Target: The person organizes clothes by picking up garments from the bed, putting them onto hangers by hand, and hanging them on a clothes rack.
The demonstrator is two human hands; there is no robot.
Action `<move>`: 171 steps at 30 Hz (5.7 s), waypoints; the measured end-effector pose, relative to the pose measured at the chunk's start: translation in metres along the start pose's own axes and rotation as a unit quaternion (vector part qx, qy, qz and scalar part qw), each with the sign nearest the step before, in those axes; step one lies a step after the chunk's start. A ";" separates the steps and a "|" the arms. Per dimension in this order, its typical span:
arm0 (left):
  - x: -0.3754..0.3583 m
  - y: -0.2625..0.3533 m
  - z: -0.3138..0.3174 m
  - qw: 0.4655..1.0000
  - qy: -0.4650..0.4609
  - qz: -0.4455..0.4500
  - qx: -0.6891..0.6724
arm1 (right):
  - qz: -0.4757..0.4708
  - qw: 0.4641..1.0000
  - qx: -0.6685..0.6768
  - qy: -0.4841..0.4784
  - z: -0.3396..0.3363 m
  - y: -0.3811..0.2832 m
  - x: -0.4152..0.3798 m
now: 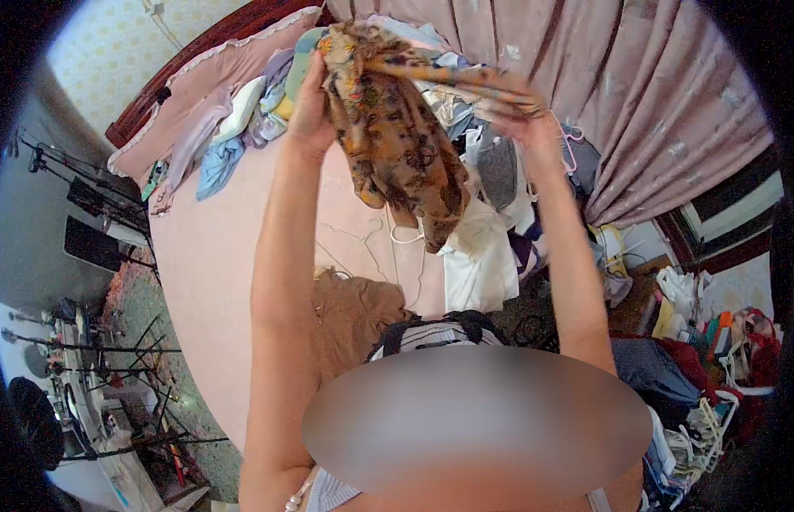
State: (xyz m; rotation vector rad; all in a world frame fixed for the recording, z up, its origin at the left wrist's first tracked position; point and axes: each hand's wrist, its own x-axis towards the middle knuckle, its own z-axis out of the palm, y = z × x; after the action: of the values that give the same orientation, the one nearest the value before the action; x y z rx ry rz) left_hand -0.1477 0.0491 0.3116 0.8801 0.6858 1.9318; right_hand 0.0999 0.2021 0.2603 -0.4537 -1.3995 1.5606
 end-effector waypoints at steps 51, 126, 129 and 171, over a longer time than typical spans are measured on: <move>-0.034 -0.015 -0.067 0.324 0.020 0.133 0.936 | -0.124 0.983 -0.127 0.042 -0.041 -0.090 0.044; -0.004 -0.268 0.022 0.888 0.173 -0.219 0.365 | 0.235 0.885 -0.375 -0.144 -0.229 0.156 -0.033; 0.006 -0.299 0.032 0.883 0.199 -0.258 0.336 | 0.308 0.902 -0.293 -0.075 -0.277 0.202 -0.028; 0.035 -0.352 0.005 0.775 0.164 -0.416 0.447 | -0.005 0.836 -0.499 0.228 -0.375 0.266 0.096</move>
State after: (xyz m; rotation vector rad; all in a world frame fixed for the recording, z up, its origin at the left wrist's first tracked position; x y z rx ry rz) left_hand 0.0159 0.2431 0.0645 0.5617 1.9213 0.8720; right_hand 0.2432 0.5191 -0.0547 -1.3328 -1.7132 0.5051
